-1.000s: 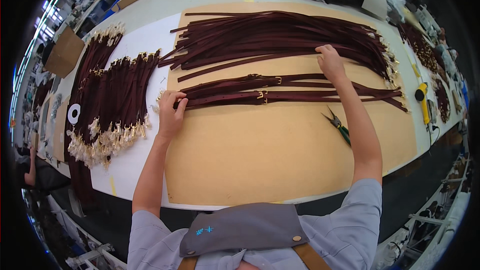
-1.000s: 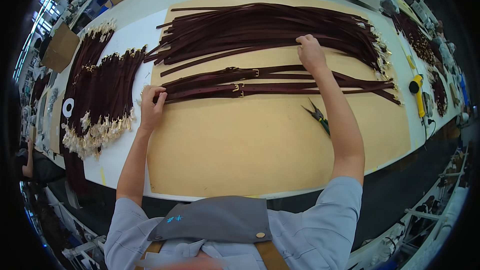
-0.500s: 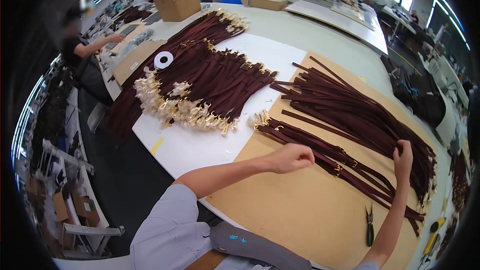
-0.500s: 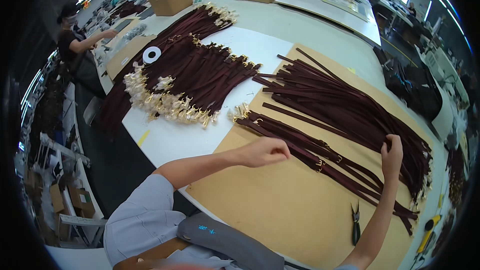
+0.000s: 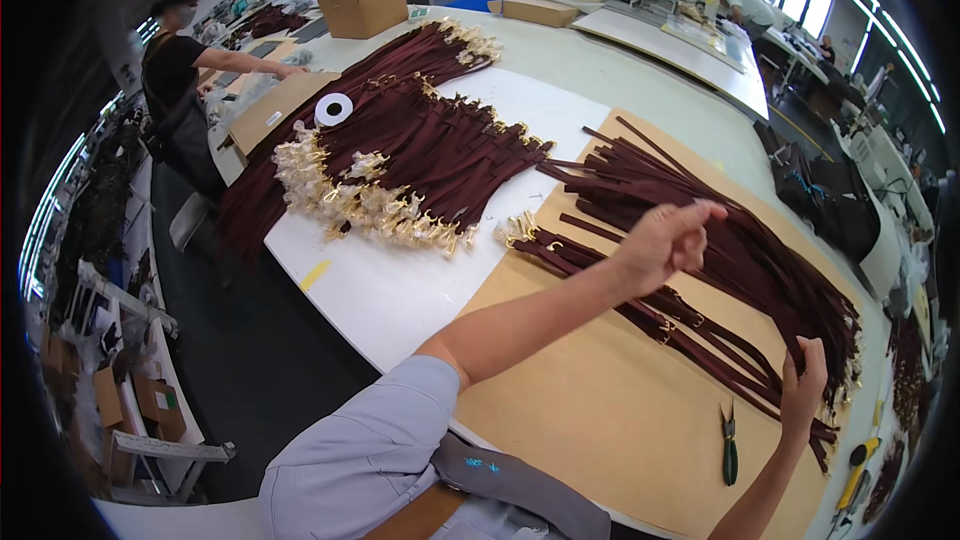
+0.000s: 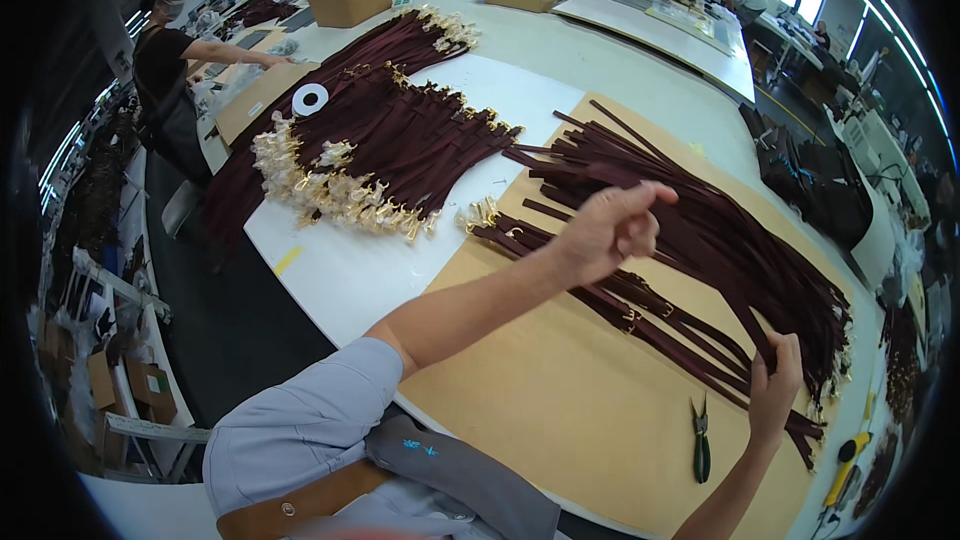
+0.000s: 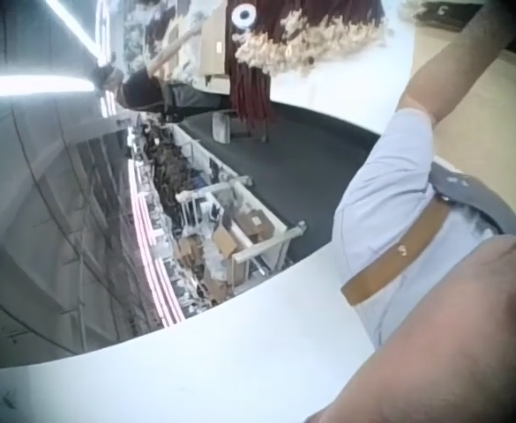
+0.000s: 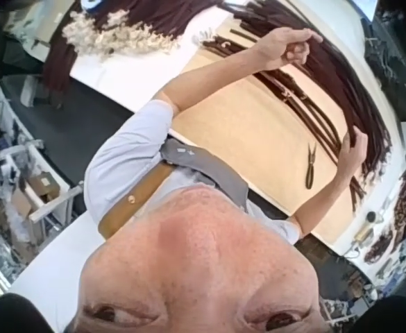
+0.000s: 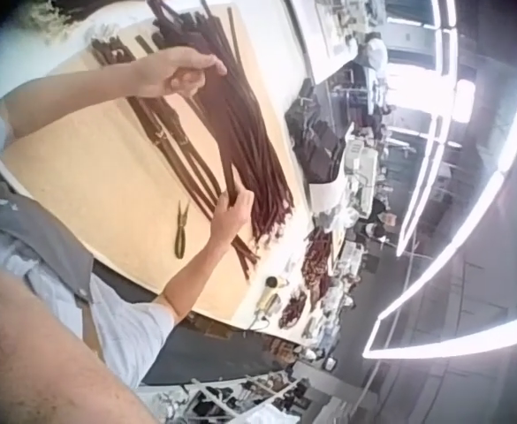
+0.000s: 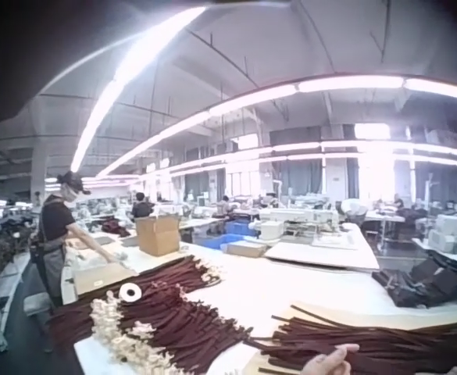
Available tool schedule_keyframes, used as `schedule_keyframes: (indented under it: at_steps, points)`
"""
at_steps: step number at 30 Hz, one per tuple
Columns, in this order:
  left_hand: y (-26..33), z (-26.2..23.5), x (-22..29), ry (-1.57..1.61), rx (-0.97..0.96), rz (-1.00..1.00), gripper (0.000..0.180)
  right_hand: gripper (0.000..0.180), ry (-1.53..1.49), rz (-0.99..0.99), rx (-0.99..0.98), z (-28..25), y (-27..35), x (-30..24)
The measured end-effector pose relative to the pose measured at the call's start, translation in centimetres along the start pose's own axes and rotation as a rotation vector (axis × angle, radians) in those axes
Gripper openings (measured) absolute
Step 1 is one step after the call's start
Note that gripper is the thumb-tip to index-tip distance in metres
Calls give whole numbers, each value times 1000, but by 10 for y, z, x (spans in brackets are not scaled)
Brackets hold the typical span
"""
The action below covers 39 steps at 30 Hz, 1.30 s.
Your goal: Assemble leather straps with metal buckles and hardware at a factory workstation.
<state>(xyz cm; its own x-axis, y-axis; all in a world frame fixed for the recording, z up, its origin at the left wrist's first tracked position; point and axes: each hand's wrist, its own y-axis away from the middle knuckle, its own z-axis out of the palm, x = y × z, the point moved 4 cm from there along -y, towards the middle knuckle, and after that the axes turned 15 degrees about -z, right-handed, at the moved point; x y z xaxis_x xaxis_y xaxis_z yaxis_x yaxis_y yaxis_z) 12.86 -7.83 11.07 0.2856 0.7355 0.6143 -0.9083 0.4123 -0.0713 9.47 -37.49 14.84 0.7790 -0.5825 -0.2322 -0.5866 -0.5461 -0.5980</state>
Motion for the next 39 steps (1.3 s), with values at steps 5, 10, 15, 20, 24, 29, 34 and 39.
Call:
schedule_keyframes:
  at_steps: [5, 10, 15, 20, 24, 29, 34, 39]
  points:
    - [72, -35, 96, -149, 244, 392, 20, 28, 298, 106, -43, -49, 39, 60]
    - [130, -82, 94, -293, 373, 279, 19, 31, 415, 404, 108, -167, 142, 174]
    - [147, -103, 7, -229, 369, -52, 16, 43, 990, 568, -209, -250, 224, 239]
    - [159, -80, -49, -376, 394, -249, 18, 36, 199, 455, -176, -59, 88, 41]
    - [168, -76, -72, -353, 371, -303, 22, 39, -355, 171, -186, 90, 41, -92]
    - [182, -79, -74, -421, 418, -356, 21, 27, -633, 217, -402, 163, 48, -121]
    - [218, -109, -42, -370, 594, -206, 16, 23, -608, 271, -452, 164, 45, -115]
    - [220, -98, -43, -537, 560, -239, 14, 25, -698, 239, -442, 179, 24, -142]
